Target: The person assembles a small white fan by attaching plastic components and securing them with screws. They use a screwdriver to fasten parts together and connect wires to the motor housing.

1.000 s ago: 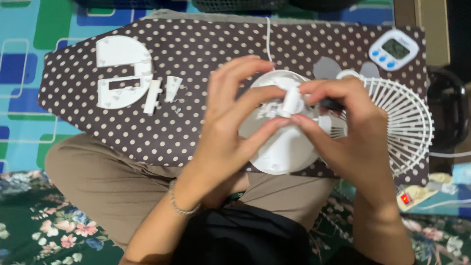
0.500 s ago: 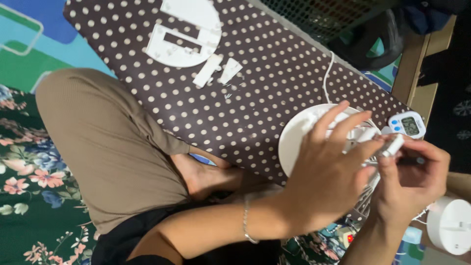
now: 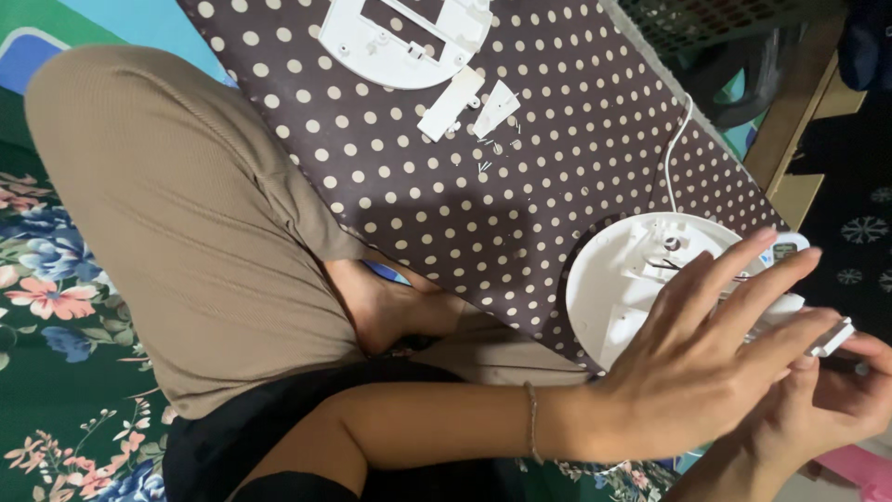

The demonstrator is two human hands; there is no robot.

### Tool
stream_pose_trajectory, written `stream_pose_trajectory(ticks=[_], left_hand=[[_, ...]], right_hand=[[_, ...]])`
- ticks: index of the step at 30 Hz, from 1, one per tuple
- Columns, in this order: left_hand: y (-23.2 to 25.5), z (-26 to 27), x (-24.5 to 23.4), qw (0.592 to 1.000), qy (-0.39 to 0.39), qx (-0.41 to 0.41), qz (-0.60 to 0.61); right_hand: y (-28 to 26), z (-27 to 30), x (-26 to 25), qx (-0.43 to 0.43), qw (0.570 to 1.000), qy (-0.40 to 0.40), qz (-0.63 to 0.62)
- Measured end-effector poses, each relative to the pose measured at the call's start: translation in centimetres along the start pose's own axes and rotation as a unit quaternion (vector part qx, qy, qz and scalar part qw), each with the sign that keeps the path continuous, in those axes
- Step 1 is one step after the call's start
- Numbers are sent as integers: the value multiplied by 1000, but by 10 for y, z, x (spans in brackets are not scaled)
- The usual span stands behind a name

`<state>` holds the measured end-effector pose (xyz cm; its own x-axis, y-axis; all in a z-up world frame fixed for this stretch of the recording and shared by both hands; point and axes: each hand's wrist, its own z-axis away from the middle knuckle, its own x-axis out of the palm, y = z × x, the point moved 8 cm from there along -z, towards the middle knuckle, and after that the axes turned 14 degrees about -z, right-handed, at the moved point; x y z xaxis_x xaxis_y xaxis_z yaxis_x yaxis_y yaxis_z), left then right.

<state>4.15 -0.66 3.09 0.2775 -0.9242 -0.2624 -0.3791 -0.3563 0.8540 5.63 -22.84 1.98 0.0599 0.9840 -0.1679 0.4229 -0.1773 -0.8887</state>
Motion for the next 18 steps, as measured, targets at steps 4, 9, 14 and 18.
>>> stream_pose_trajectory(ticks=[4, 9, 14, 18], left_hand=[[-8, -15, 12, 997, -1, 74, -8], [-13, -33, 32, 989, -59, 139, -7], [-25, -38, 29, 984, -82, 152, 39], [-31, -34, 28, 984, -109, 131, 55]], right_hand=[[-2, 5, -1, -5, 999, -9, -44], [-4, 13, -7, -30, 996, 8, -78], [-13, 18, -19, -47, 986, 78, -141], [-17, 22, -25, -55, 970, 131, -195]])
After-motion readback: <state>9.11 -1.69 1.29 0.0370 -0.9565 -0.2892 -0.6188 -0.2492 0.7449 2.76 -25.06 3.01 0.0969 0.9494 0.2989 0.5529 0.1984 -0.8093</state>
